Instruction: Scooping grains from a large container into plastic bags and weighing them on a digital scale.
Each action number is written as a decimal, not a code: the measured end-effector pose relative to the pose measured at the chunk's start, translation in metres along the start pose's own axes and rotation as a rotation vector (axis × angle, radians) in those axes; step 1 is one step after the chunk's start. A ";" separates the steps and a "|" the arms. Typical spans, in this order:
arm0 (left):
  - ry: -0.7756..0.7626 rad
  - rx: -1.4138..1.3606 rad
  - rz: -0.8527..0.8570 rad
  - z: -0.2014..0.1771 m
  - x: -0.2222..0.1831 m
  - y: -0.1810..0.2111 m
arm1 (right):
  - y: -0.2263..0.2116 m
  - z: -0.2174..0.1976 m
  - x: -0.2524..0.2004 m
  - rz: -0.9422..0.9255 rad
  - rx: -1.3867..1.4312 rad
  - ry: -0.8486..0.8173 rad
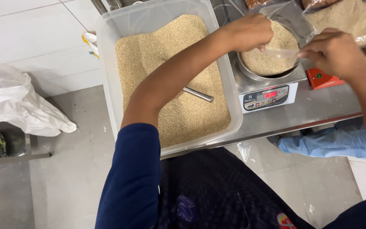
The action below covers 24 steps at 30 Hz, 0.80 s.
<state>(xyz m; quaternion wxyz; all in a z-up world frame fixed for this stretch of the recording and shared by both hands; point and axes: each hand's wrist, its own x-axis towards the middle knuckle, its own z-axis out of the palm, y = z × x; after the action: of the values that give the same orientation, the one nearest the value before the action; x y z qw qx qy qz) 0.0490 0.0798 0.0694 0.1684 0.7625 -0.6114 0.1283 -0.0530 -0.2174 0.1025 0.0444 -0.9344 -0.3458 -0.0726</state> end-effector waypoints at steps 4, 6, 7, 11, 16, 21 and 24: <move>0.098 0.020 0.047 0.008 0.002 -0.006 | 0.012 -0.002 -0.012 -0.002 0.004 -0.005; 0.034 -0.002 0.007 0.006 0.003 -0.006 | 0.004 -0.012 -0.006 -0.014 0.028 -0.028; -0.034 -0.026 -0.035 0.005 0.003 -0.006 | 0.000 -0.017 -0.003 -0.025 0.058 -0.050; -0.173 0.211 0.040 -0.031 0.011 0.002 | -0.008 -0.043 0.017 -0.083 0.032 -0.069; 0.466 -0.194 -0.250 -0.013 0.033 -0.036 | 0.051 -0.032 0.034 0.211 0.194 0.000; 0.371 -0.029 -0.814 0.089 0.063 -0.094 | 0.141 0.085 0.060 0.316 -0.176 -0.039; 0.560 0.105 -0.878 0.109 0.074 -0.115 | 0.115 0.066 0.081 0.477 -0.249 -0.129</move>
<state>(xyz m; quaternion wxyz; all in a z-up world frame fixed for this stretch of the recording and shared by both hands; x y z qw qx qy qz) 0.1765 -0.0088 -0.0112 0.3248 0.8909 -0.1582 0.2751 0.0901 -0.2440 0.0471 -0.0773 -0.9904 -0.1067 -0.0423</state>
